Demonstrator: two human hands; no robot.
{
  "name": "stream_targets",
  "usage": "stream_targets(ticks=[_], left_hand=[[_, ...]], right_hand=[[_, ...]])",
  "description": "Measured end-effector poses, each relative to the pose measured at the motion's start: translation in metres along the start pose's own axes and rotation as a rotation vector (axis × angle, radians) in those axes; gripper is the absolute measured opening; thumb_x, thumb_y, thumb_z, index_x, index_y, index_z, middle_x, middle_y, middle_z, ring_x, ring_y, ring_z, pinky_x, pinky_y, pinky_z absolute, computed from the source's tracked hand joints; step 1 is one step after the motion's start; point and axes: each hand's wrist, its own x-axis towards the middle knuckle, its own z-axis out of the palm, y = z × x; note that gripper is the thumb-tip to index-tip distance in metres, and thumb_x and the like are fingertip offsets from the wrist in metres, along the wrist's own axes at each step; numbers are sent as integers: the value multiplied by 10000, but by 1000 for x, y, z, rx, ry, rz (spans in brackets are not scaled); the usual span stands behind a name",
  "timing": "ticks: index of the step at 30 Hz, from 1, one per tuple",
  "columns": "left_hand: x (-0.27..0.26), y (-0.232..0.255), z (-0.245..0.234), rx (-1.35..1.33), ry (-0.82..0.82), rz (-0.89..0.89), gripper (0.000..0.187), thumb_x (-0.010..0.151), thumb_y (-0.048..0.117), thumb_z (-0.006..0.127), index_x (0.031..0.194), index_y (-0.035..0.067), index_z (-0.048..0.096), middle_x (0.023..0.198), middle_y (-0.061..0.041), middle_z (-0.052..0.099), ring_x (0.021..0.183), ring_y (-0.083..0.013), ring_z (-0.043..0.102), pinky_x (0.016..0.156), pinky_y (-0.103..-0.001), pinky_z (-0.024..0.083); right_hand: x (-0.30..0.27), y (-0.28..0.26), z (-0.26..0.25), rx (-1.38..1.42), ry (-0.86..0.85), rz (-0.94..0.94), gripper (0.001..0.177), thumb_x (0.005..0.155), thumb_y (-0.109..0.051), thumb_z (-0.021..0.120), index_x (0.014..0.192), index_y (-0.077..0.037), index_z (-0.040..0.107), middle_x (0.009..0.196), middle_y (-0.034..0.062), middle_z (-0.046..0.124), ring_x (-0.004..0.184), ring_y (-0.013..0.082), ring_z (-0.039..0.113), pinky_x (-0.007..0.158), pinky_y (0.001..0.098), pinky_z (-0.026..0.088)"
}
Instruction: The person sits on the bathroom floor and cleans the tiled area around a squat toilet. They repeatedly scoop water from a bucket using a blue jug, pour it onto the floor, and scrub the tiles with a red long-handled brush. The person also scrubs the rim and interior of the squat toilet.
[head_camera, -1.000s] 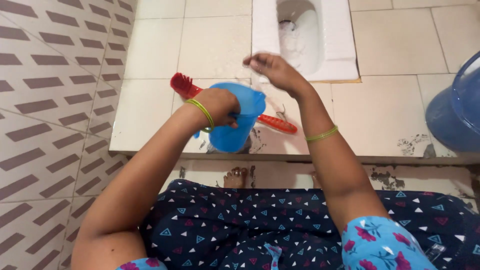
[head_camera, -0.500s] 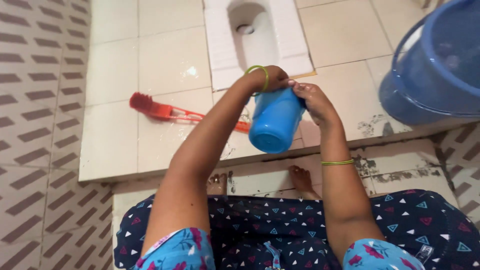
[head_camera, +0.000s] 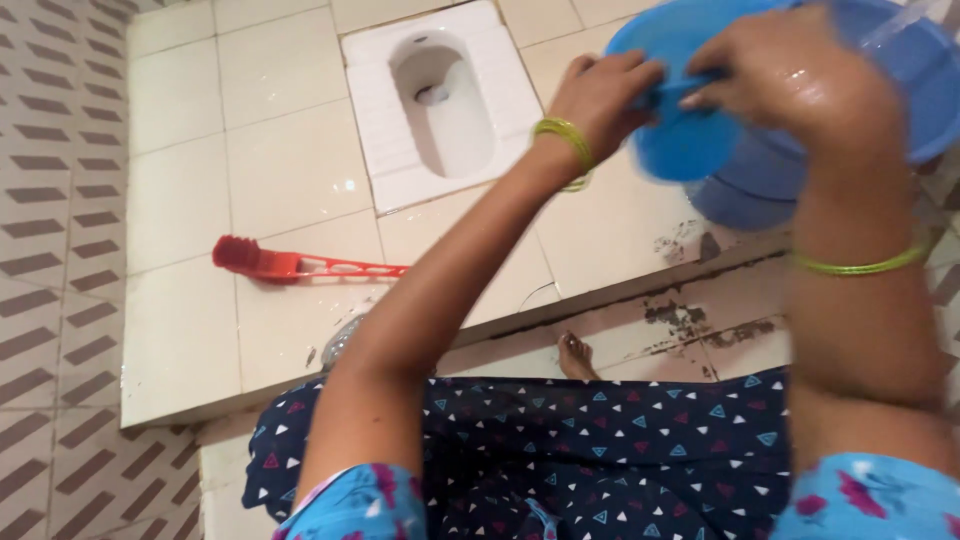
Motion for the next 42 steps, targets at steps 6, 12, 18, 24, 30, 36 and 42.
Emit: stream_targets(ticks=[6,12,18,24,30,36,42], left_hand=[[112,34,136,31,109,24,273,919,197,689,1175,198,596,1132,-17,684,1199,-238,630,1027,-450,447],[132,43,232,51,-389,-187,424,970,258,457,1380,216,557,1436,-111,570,1399,-263,484,1213,-500,273],[126,32,240,128,-701,-262,416,944,330,456,1263,198,685,1280,-117,681,1278,-248,603,1262,-489,123],[128,48,223,187,-711,-281,423,926,292,430,1237,186,696,1232,-119,703,1254,-260,611,1246,-483,106],[118,46,235,228,-665,-239,434,977,315,373,1257,181,676,1306,-59,668,1343,-263,527,1253,-495,104],[112,42,250,193,-361,-240,487,983,338,496,1435,156,489,1555,-67,450,1505,-235,337,1257,-454,200],[116,31,229,319,-44,-76,805,829,91,683,1550,181,337,1607,-35,377,1502,-229,363,1240,-436,323]], right_hand=[[-55,92,5,-196,230,257,304,928,-266,824,1140,-52,787,931,210,737,811,355,711,761,446,566],[-62,165,92,-126,165,307,327,822,-317,858,1085,-127,818,1065,207,736,1033,393,660,898,495,528],[-17,194,171,-186,-39,318,385,721,-259,791,1102,-224,832,1070,130,762,1153,343,631,980,559,476],[4,247,228,-52,-155,319,413,772,-226,722,1176,-231,806,1147,193,749,1136,420,649,997,538,517],[-13,297,307,85,-239,323,279,894,-210,659,1128,-115,776,1145,261,729,1059,463,688,938,531,532],[-12,315,276,46,-243,295,241,958,-249,676,1051,-50,774,1088,261,729,1013,429,706,876,505,552],[-38,284,214,50,-104,336,250,1002,-269,700,1091,-45,765,1058,232,734,952,374,705,829,459,552]])
